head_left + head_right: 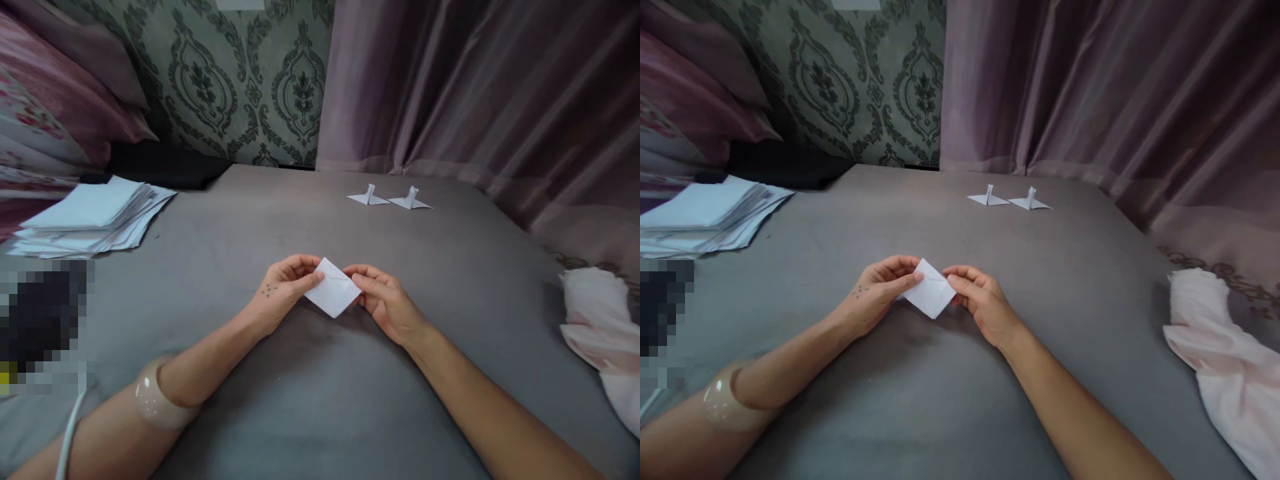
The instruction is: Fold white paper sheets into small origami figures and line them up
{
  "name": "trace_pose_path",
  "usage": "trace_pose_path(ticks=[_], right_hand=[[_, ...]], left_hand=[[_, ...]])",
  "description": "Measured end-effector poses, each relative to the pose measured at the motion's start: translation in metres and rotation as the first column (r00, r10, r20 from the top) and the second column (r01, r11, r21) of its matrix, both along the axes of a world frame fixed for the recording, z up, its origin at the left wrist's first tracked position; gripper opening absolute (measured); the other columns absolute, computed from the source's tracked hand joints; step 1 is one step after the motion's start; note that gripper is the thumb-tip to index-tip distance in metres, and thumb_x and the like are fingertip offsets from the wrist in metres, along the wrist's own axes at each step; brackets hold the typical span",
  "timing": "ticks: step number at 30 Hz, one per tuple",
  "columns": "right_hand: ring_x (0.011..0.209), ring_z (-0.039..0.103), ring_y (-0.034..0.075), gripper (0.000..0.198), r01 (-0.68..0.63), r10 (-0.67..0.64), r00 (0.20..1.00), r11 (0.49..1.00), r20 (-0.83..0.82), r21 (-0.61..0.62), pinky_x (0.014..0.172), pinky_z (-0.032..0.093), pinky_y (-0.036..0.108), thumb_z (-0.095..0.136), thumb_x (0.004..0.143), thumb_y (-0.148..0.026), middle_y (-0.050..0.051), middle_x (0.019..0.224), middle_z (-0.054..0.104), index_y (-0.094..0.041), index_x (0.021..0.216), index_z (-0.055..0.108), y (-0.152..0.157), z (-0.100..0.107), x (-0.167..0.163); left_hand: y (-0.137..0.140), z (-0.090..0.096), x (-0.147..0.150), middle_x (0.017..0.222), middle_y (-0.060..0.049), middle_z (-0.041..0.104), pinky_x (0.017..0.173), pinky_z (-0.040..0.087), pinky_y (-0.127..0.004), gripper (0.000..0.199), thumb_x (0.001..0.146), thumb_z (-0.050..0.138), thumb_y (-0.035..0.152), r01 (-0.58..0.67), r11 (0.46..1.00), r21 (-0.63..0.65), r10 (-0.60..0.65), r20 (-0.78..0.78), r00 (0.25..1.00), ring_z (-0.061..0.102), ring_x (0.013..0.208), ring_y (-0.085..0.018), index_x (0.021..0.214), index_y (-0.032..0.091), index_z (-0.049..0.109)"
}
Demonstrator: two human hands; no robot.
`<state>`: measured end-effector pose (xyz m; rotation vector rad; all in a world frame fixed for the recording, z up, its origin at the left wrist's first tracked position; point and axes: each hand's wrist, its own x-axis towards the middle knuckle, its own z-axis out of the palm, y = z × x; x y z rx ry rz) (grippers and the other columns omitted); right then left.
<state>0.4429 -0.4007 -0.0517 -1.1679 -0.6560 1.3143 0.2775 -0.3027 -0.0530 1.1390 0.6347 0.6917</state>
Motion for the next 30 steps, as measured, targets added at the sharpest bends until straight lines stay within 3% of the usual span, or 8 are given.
trace_pose_path(ticks=[14,24,30], right_hand=[[0.072,0.058,0.012,0.023,-0.044,0.043,0.999,0.999,-0.029,-0.022,0.065,0.044,0.025,0.075,0.071,-0.033,0.002,0.082,0.066,-0.019,0.089,0.07,0.005,-0.004,0.006],[0.066,0.061,0.011,0.029,0.063,-0.076,0.948,0.997,0.309,0.051,0.057,0.047,0.023,0.079,0.063,-0.033,0.001,0.075,0.069,-0.019,0.085,0.067,0.023,-0.005,-0.002],[0.064,0.063,0.013,0.031,0.09,-0.096,0.984,0.995,0.151,0.041,0.06,0.051,0.026,0.082,0.052,-0.023,0.0,0.073,0.07,-0.019,0.078,0.066,0.045,0.001,0.003]], left_hand=[[0.007,0.0,0.003,0.083,-0.004,0.07,0.07,0.045,-0.026,0.026,0.066,0.081,0.025,0.008,0.997,-0.081,-0.008,-0.01,1.0,0.062,0.073,-0.013,0.088,0.015,0.069],[0.015,0.002,0.011,0.08,-0.006,0.069,0.069,0.044,-0.025,0.027,0.065,0.078,0.022,-0.005,0.999,-0.035,0.005,0.005,1.0,0.061,0.071,-0.013,0.088,0.012,0.068],[0.017,0.009,0.023,0.085,-0.007,0.067,0.074,0.046,-0.026,0.021,0.068,0.067,0.011,-0.079,0.993,-0.092,0.086,0.074,0.994,0.061,0.075,-0.013,0.089,0.012,0.066]])
